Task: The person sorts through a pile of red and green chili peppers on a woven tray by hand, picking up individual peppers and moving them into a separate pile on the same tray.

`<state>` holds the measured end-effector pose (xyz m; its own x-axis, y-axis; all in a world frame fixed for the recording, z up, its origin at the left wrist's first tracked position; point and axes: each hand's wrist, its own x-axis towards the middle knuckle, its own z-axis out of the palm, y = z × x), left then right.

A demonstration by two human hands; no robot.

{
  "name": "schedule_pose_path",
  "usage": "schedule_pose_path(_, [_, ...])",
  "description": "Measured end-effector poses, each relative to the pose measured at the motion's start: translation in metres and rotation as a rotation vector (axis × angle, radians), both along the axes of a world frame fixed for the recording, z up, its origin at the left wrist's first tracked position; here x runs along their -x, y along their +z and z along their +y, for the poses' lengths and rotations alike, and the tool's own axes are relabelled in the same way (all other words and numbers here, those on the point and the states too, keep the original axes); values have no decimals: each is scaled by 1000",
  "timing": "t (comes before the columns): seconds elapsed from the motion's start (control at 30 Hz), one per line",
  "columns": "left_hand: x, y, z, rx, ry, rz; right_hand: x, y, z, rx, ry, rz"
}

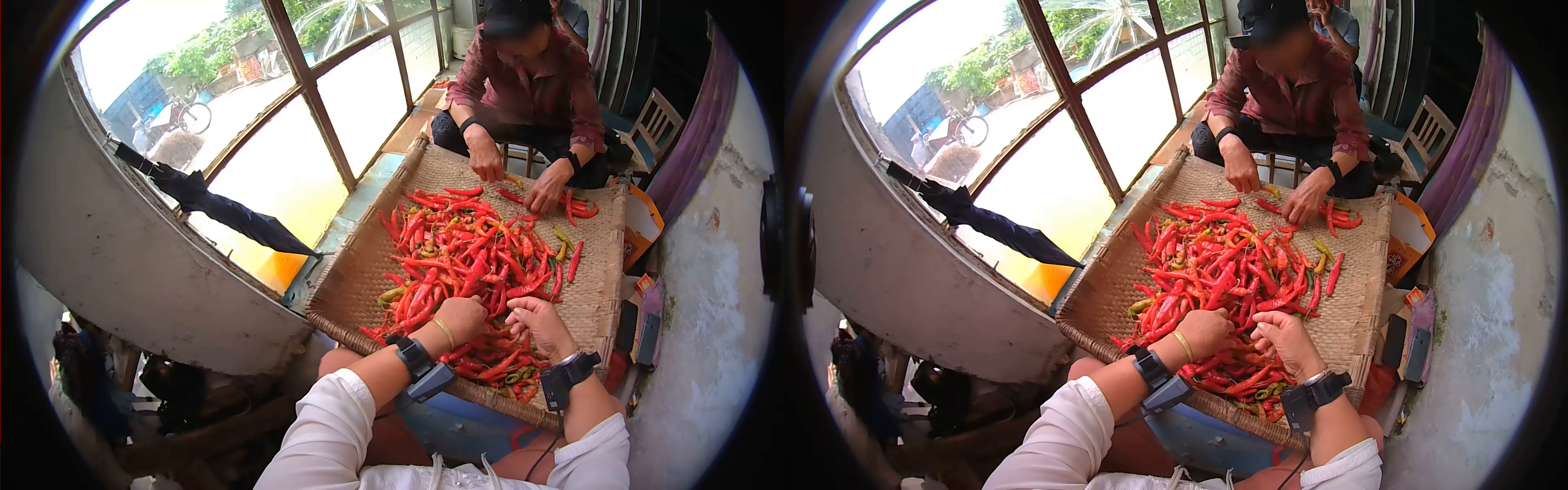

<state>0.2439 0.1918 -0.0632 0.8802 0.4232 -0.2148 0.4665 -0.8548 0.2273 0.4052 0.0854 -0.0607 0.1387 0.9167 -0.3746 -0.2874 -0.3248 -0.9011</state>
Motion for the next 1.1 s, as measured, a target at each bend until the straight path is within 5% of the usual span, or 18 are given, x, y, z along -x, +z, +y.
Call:
schedule_pose_path(0.7, [6,-2,8,-144,-280,-53,3,2,-2,5,115,-339])
schedule_pose_path(0.87, [8,13,6,18,-92,-411,10,14,-5,-123,193,-266])
schedule_pose_path(1.03, [7,22,6,154,39,-574,9,14,-6,-92,184,-365])
schedule_pose_path(1.1, [7,20,9,179,109,-594,4,5,-4,-119,160,-218])
